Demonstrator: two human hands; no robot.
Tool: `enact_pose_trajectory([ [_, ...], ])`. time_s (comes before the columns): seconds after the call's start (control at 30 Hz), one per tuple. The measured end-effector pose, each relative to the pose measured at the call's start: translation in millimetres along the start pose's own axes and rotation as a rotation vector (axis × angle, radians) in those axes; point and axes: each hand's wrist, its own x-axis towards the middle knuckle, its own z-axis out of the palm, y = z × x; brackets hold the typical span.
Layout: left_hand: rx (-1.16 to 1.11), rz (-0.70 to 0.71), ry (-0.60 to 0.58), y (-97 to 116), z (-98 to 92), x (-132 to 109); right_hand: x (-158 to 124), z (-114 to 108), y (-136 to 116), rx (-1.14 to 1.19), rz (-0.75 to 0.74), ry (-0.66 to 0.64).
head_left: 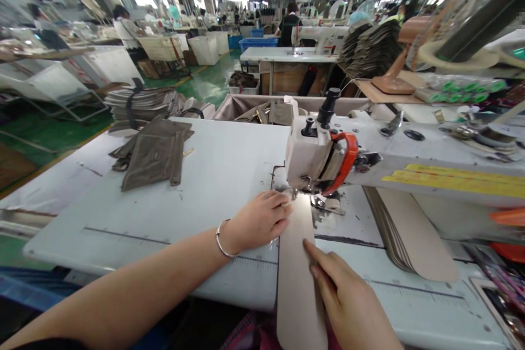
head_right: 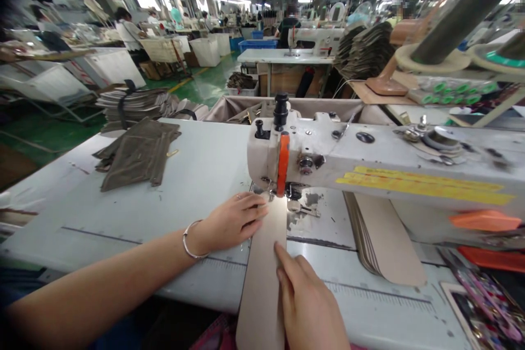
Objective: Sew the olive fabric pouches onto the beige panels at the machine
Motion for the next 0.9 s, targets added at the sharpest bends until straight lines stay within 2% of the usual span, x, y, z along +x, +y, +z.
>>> enact_pose_trajectory([
  [0.27, 0.022, -0.007, -0.001, -2, 2.1, 0, 8, -2, -5, 0.063, 0.091, -0.057],
  [0.6, 0.002, -0.027, 0.015, -2, 3.3, 1, 10, -1, -5, 0.017, 0.09, -0.017],
  [0.7, -0.004, -0.044, 0.01, 2, 4.3, 1, 10, 1, -2, -0.075, 0.008, 0.019],
  [0.8, -0.014, -0.026, 0.0, 2, 3.3, 4, 14, 1, 14, -0.278, -0.154, 0.108],
  [0.87, -0.021, -0.028, -0.048, -11, -4.3, 3, 22, 2, 33, -0.425, -0.334, 0.16],
  [0.9, 0.0, -0.088, -0.074, -23, -11.9, -1, 28, 3, 44, -0.468, -0.417, 0.21],
])
